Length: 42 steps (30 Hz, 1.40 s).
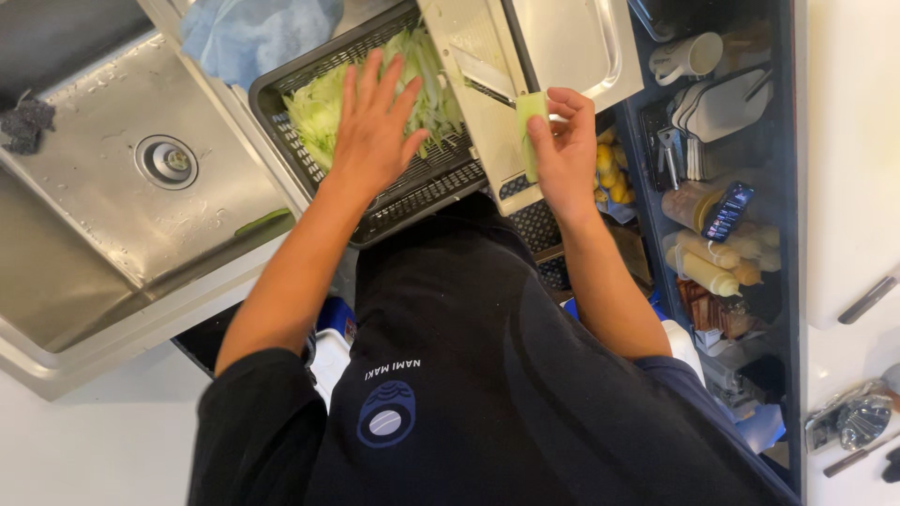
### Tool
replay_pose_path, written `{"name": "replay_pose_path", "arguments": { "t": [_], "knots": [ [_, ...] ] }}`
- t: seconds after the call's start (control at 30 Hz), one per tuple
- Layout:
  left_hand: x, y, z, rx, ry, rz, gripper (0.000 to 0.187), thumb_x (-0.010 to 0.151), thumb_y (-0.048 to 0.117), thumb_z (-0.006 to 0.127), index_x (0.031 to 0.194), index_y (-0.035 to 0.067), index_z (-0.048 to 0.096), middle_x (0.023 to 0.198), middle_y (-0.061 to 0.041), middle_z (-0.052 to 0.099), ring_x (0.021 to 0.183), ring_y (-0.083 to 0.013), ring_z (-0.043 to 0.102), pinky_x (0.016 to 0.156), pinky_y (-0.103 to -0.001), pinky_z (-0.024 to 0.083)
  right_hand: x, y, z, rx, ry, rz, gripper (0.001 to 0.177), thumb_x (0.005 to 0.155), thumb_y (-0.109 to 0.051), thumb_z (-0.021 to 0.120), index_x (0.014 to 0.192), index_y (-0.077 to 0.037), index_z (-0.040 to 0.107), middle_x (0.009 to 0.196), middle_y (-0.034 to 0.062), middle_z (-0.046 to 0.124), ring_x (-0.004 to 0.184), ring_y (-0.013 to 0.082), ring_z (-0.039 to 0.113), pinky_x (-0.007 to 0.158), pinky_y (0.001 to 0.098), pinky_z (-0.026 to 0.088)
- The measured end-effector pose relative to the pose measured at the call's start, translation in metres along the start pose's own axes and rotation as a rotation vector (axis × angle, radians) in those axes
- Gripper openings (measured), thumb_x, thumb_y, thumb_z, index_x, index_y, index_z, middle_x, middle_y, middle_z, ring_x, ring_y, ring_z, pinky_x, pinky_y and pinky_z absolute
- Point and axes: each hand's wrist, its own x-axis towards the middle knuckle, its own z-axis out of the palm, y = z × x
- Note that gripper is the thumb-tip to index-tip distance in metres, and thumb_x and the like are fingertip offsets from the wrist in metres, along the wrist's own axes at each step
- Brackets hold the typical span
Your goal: The person slices a cucumber using a mandoline slicer, gathering the julienned pieces into a plastic basket.
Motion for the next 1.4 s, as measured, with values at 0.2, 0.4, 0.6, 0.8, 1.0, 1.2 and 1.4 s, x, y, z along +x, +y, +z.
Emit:
{"name": "replay_pose_path", "arguments": {
  "t": [0.2, 0.4, 0.6, 0.8, 1.0, 1.2, 1.4],
  "knots": [
    [-0.088, -0.007, -0.034, -0.117, 0.351, -0.325, 0.03, 0.097, 0.013, 0.074, 0.126, 0.006, 0.07, 0.151, -0.015, 0.051, 0.151, -0.0436, 0.032, 0.126, -0.062, 0.022, -0.037, 0.016, 0.02, -0.875, 0.117, -0.489, 0.034, 0.094, -0.003, 0.075, 0.125, -0.003, 0.061, 0.125, 0.0207, 0.055, 0.118, 0.0393, 0.052, 0.103, 0.0474, 0.043],
    [-0.109, -0.015, -0.017, -0.154, 0.432, -0.396, 0.024, 0.097, 0.01, 0.07, 0.122, 0.008, 0.071, 0.15, -0.012, 0.052, 0.15, -0.0449, 0.032, 0.126, -0.057, 0.028, 0.043, 0.058, 0.056, -0.985, 0.163, -0.685, 0.024, 0.1, -0.006, 0.074, 0.122, -0.003, 0.063, 0.126, 0.021, 0.054, 0.12, 0.0392, 0.052, 0.104, 0.0497, 0.041],
    [-0.113, -0.02, -0.01, -0.158, 0.436, -0.384, 0.021, 0.099, 0.009, 0.067, 0.12, 0.008, 0.071, 0.151, -0.011, 0.051, 0.151, -0.0443, 0.029, 0.125, -0.055, 0.029, 0.139, 0.054, 0.047, -0.724, 0.124, -0.561, 0.021, 0.107, -0.012, 0.067, 0.125, -0.004, 0.06, 0.118, 0.016, 0.066, 0.111, 0.0327, 0.062, 0.101, 0.0443, 0.049],
    [-0.114, -0.02, -0.009, -0.217, 0.437, -0.384, 0.02, 0.1, 0.008, 0.065, 0.12, 0.009, 0.071, 0.153, -0.011, 0.049, 0.151, -0.0452, 0.029, 0.125, -0.055, 0.029, 0.086, 0.022, 0.032, -0.558, -0.004, -0.585, 0.032, 0.104, -0.01, 0.069, 0.131, -0.005, 0.054, 0.126, 0.0158, 0.061, 0.107, 0.027, 0.059, 0.093, 0.0378, 0.05],
    [-0.113, -0.025, -0.006, -0.237, 0.425, -0.385, 0.022, 0.1, 0.008, 0.065, 0.121, 0.009, 0.071, 0.153, -0.011, 0.049, 0.15, -0.0453, 0.03, 0.124, -0.055, 0.031, 0.091, 0.016, 0.074, -0.883, 0.001, -0.557, 0.032, 0.103, -0.009, 0.077, 0.129, -0.009, 0.059, 0.115, 0.0106, 0.063, 0.098, 0.0276, 0.063, 0.087, 0.0382, 0.051],
    [-0.115, -0.023, -0.003, -0.228, 0.42, -0.386, 0.022, 0.1, 0.008, 0.065, 0.121, 0.009, 0.071, 0.154, -0.012, 0.049, 0.151, -0.0466, 0.03, 0.124, -0.055, 0.03, 0.031, 0.002, 0.032, -0.814, 0.011, -0.392, 0.036, 0.101, -0.004, 0.069, 0.134, -0.004, 0.055, 0.118, 0.0145, 0.06, 0.095, 0.0298, 0.065, 0.08, 0.0386, 0.052],
    [-0.112, -0.025, -0.003, -0.253, 0.429, -0.391, 0.021, 0.099, 0.007, 0.065, 0.119, 0.009, 0.072, 0.153, -0.011, 0.05, 0.15, -0.0457, 0.033, 0.124, -0.054, 0.032, -0.021, 0.04, 0.034, -0.978, 0.12, -0.56, 0.031, 0.098, -0.002, 0.07, 0.126, 0.003, 0.059, 0.119, 0.0235, 0.052, 0.113, 0.0413, 0.052, 0.101, 0.0474, 0.044]
  ]
}}
